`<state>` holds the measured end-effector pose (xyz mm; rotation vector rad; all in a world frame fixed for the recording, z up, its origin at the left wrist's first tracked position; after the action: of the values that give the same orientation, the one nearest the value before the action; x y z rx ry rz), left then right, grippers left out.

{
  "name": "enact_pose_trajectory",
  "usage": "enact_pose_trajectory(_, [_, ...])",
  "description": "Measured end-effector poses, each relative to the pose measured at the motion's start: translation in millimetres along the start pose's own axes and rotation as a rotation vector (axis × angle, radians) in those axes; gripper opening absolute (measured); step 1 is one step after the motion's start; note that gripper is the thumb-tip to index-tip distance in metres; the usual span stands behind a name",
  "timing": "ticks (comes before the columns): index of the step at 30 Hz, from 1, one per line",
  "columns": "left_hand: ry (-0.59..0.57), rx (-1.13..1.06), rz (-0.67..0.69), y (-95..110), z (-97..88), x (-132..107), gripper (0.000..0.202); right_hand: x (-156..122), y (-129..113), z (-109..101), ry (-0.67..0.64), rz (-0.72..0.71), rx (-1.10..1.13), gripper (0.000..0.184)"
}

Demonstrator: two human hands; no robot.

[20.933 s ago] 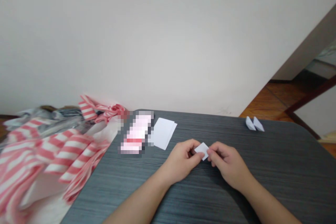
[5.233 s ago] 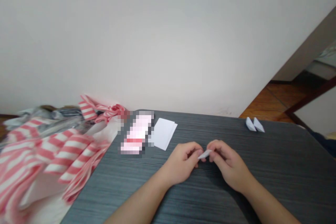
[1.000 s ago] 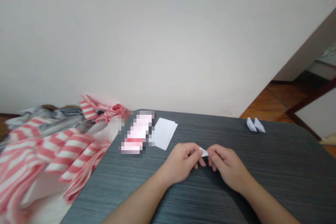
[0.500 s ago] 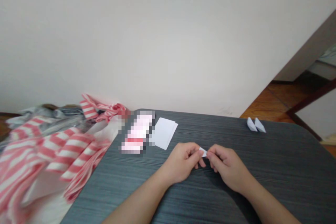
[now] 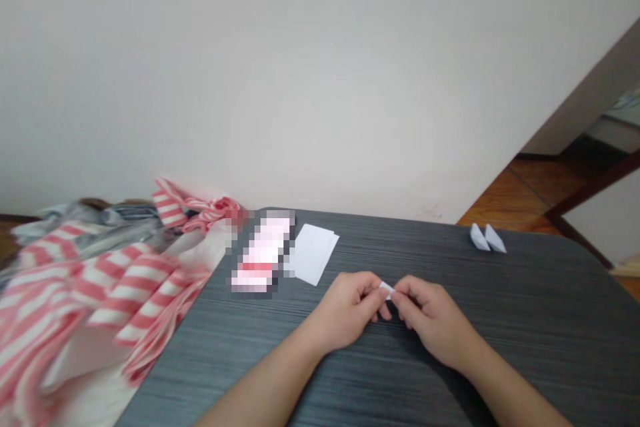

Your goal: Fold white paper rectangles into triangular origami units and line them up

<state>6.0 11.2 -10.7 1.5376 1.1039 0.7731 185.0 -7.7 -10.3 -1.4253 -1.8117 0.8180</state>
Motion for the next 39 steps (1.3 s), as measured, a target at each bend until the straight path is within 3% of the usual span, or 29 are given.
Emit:
enact_pose_trajectory(10, [-0.008, 0.019, 0.01, -0.9, 0.4, 0.9, 0.026, -0.3, 0.3, -0.4, 0.022, -0.012, -0.021, 0.024])
enact_pose_trajectory(24, [-0.01, 0.15, 0.075, 0.7, -3.5, -1.4, 0.033, -0.1, -0.2, -0.9, 0.033, -0.03, 0.003, 0.022])
enact_pose_trajectory(39, [0.008, -0.058, -0.025, -3.4, 0.7, 0.9, 0.031, -0.9, 4.3, -7.8, 0.124, 0.035, 0.026, 0.024])
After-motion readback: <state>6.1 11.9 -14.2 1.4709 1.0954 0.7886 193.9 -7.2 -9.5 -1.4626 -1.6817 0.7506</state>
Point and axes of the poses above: each hand's wrist, its own x-axis towards the middle knuckle, its own z-axis out of the palm, y = z × x, the point moved 1 cm from there along x, towards the middle knuckle, and after that the axes turned 9 degrees about y, right-handed, at the moved point
